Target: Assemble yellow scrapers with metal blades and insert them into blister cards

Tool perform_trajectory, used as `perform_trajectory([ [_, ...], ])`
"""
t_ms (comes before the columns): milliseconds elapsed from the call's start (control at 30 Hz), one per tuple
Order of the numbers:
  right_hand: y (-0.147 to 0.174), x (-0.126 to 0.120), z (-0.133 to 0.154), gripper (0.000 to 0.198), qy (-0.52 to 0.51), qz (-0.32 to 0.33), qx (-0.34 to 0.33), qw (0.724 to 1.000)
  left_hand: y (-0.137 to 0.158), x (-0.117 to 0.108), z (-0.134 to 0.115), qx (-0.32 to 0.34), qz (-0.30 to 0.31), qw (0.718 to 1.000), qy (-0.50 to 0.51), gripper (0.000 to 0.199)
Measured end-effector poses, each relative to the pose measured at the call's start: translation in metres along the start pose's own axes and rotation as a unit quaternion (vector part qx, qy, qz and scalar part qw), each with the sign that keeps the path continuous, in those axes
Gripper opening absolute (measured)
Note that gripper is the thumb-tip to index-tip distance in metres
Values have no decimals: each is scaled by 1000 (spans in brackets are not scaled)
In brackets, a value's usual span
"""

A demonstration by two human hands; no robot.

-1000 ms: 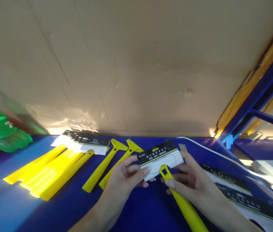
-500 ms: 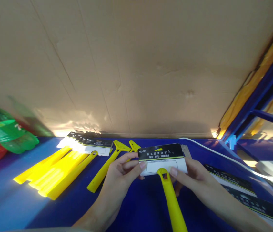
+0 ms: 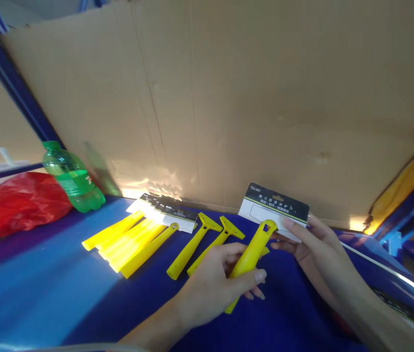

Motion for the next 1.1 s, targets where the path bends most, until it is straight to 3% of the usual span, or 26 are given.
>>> perform_trajectory([
  [100,-12,6,-1,28,9,-16,-33,999,14,-30,-21,53,-61,990,-117,46],
  [167,-18,17,-7,32,39,-21,-50,998,26,-49,-32,74,-74,975,-198,41],
  [267,-26,45,-23,37,77,-11,-49,996,46,-80,-58,139,-151,908,-365,34],
  [333,-32,68,-32,39,80,1,-46,996,54,-97,-68,150,-171,869,-440,33],
  [400,-40,91,-40,36,89,10,-45,995,59,-114,-73,156,-180,847,-476,28],
  [533,-60,129,-56,28,141,56,-44,987,73,-152,-75,161,-279,766,-557,25],
  [633,-75,151,-68,24,197,91,-61,974,81,-165,-69,133,-313,740,-580,25],
  [767,-86,174,-80,8,306,115,-112,938,82,-168,-58,49,-300,732,-610,19],
  [833,-87,183,-82,6,369,113,-142,912,80,-168,-54,31,-289,726,-623,31],
  [967,-86,192,-83,9,463,94,-193,860,73,-159,-52,116,-227,695,-673,43],
  [1100,-81,195,-79,9,505,92,-242,824,65,-155,-44,163,-170,710,-664,43],
])
Point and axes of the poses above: each hand's wrist, its own y-axis away from the middle knuckle, its own x-axis out of the palm, z = x × y, the point moved 8 cm from there along -y, towards the middle knuckle, and after that the axes turned 11 degrees about y, right-handed, at the moved point
